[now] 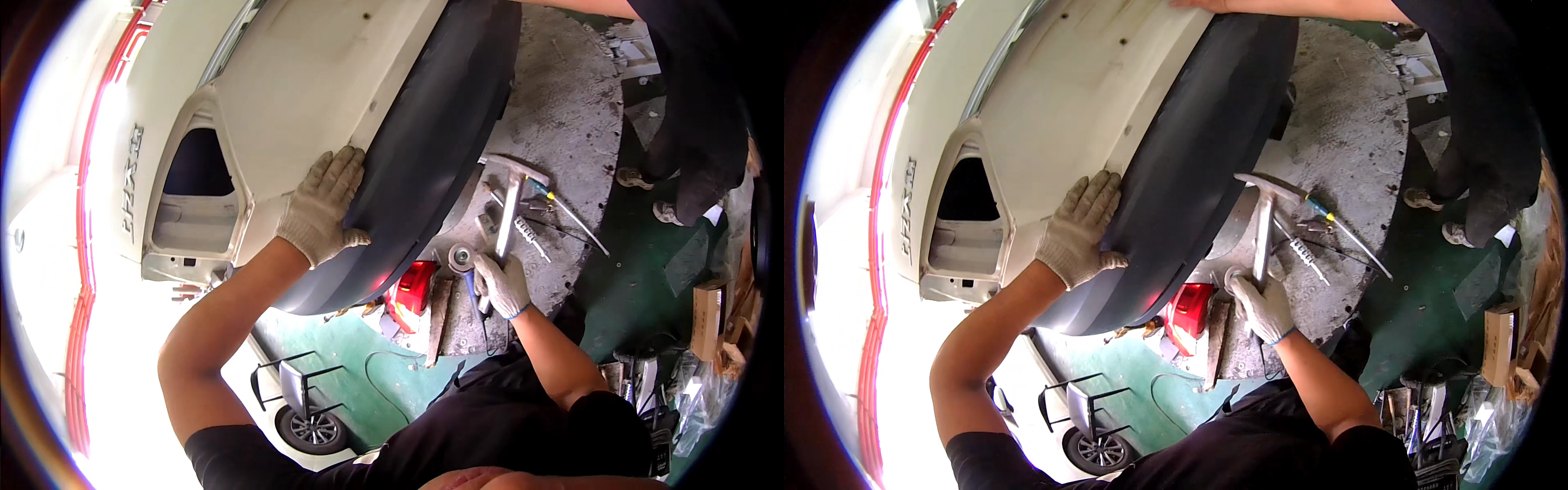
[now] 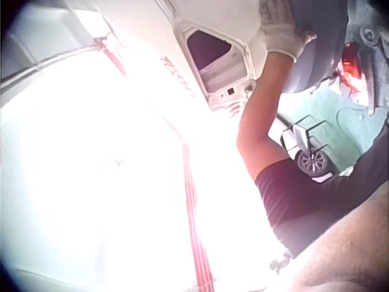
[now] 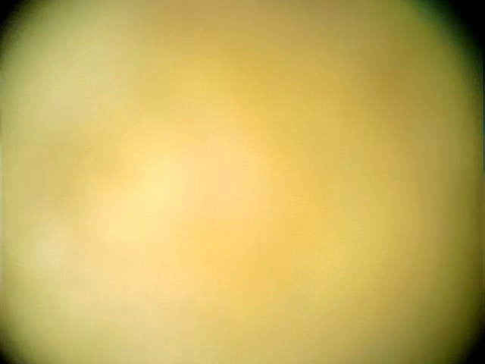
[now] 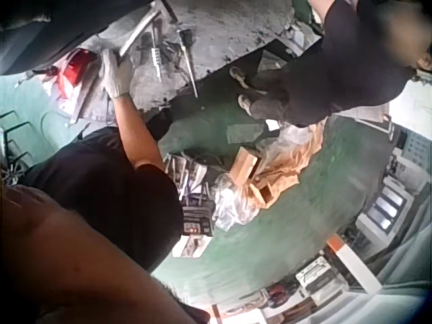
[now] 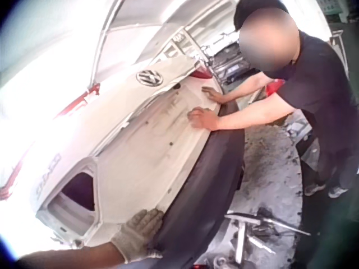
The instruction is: The person uses an angle grinder to smooth the edge of a car bumper, then uses a hammer to tap the bumper into alignment. They later use a heat gun to apply heat to the bumper's edge and a ratchet to tighten fasteners, while another person assists by holding the bumper.
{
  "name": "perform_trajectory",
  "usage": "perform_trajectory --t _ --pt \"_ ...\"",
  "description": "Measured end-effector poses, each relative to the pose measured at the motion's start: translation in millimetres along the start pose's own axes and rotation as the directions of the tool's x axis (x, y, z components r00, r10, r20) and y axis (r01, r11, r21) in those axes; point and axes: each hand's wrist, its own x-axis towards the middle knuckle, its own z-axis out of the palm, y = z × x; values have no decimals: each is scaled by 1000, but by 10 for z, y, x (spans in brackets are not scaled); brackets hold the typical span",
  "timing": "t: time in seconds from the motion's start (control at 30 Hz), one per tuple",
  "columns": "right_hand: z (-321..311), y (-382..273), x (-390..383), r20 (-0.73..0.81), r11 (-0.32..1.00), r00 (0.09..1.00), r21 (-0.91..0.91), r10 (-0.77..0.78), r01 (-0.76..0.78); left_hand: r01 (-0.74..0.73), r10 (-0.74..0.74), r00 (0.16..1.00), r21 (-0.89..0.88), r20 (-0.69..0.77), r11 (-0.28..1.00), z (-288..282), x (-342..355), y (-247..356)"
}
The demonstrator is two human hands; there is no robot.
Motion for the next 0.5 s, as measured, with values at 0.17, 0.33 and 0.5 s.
perform_trajectory --t 0.17,0.33,0.5 --pt "622 -34 89 169 982 985 -188 21 11 52 -52 998 -1 28 999 116 -324 75" --pt "900 416 320 271 946 958 -278 -90 168 95 -96 994 18 51 995 158 -510 130" --pt "1077 386 278 304 975 953 -209 -14 81 101 -100 995 66 -15 993 328 -723 121"
